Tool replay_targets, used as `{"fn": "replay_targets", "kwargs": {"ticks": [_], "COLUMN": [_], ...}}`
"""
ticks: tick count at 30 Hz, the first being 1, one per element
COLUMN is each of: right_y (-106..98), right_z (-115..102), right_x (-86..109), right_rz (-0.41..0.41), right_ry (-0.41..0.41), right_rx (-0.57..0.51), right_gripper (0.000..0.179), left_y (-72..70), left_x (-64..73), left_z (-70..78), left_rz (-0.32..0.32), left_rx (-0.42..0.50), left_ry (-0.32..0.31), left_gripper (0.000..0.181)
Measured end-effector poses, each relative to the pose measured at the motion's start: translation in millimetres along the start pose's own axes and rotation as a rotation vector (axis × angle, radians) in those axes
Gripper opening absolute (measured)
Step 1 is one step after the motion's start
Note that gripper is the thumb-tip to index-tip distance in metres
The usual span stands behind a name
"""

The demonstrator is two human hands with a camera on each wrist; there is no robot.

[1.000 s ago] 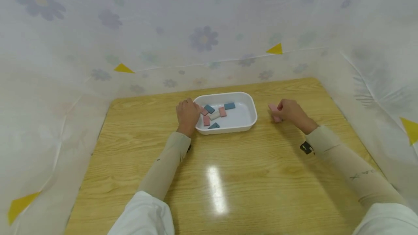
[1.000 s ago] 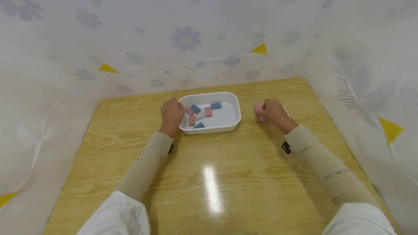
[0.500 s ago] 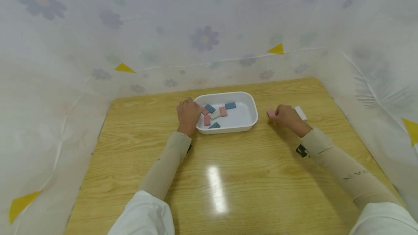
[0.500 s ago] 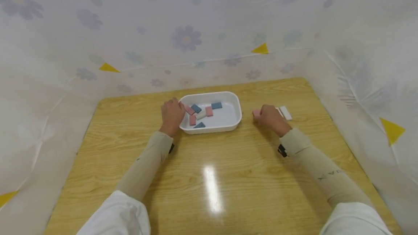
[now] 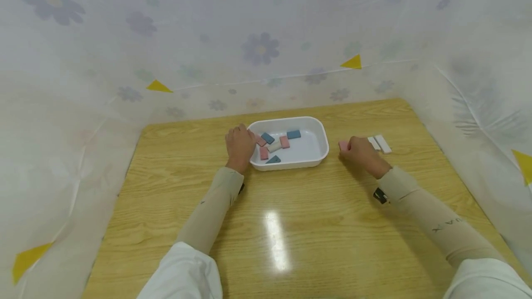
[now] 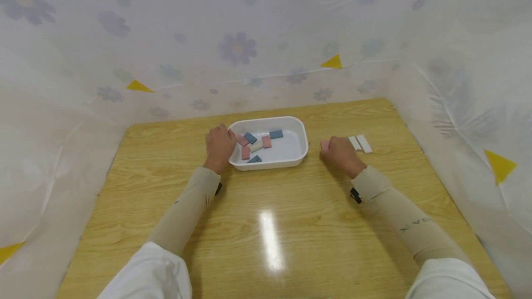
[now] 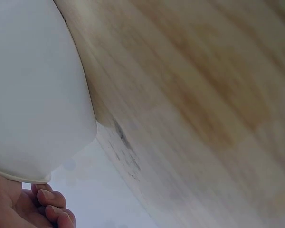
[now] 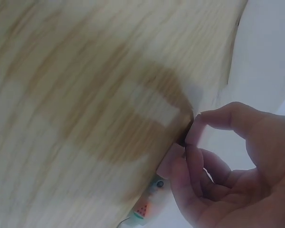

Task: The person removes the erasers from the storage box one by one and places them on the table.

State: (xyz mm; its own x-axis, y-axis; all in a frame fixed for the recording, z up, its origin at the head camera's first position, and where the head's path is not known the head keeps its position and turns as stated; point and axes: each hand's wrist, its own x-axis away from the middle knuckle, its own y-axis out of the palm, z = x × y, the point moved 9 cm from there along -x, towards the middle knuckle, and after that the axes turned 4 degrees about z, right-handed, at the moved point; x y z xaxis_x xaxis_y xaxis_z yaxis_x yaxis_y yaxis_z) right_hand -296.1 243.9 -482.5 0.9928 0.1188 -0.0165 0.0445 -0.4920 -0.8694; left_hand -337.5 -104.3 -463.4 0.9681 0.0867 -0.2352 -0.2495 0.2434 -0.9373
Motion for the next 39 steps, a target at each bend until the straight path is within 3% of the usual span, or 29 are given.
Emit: {"fn": "replay_targets", "kwargs": {"ticks": [9,15,22,25,28,32,35,39], "right_y": [1,-5,-17,-28,-34,-33,-28,-7], "right_z": [-8,-21,-31,-46,-65,-90,-106,-115], "right_x": [2.4,2.7,-4.5,-8.4,-11.0,-14.4,-19.6,-29.6], "right_rz": [0.101,0.099,0.040,0.039,0.031,0.024,0.065,0.056], "right_ry": [-0.081,-0.122,-0.052,-0.048,-0.041,-0.063,-0.114,-0.126], "right_rx": [0.148,0.163,0.037,0.004,-0.031,-0.060,-0.053,-0.040], "right_gripper": [0.046,0.047,0.038,0.025,0.028,0.030,0.027,0.023], "left_y": [-3.2,-2.4,-0.3,0.5,0.7,1.7,1.3,-0.2], "left_x": [0.8,-0.7,-0.1,-0.1,-0.5,-1.0,-1.1,-0.9], "left_z": [1.1,0.0,0.3,-0.4,-0.9,-1.1,-0.8,0.2], "left_rz": [0.014,0.016,-0.004,-0.015,-0.023,-0.031,-0.023,0.002], "left_rx": [0.012,-0.002,-0.004,-0.010,-0.013,-0.006,-0.001,-0.001], "left_ry": [0.000,0.003,0.009,0.004,-0.003,-0.010,-0.006,0.009], "left_gripper": [0.030,0.032,0.032,0.032,0.033,0.033,0.033,0.032]}}
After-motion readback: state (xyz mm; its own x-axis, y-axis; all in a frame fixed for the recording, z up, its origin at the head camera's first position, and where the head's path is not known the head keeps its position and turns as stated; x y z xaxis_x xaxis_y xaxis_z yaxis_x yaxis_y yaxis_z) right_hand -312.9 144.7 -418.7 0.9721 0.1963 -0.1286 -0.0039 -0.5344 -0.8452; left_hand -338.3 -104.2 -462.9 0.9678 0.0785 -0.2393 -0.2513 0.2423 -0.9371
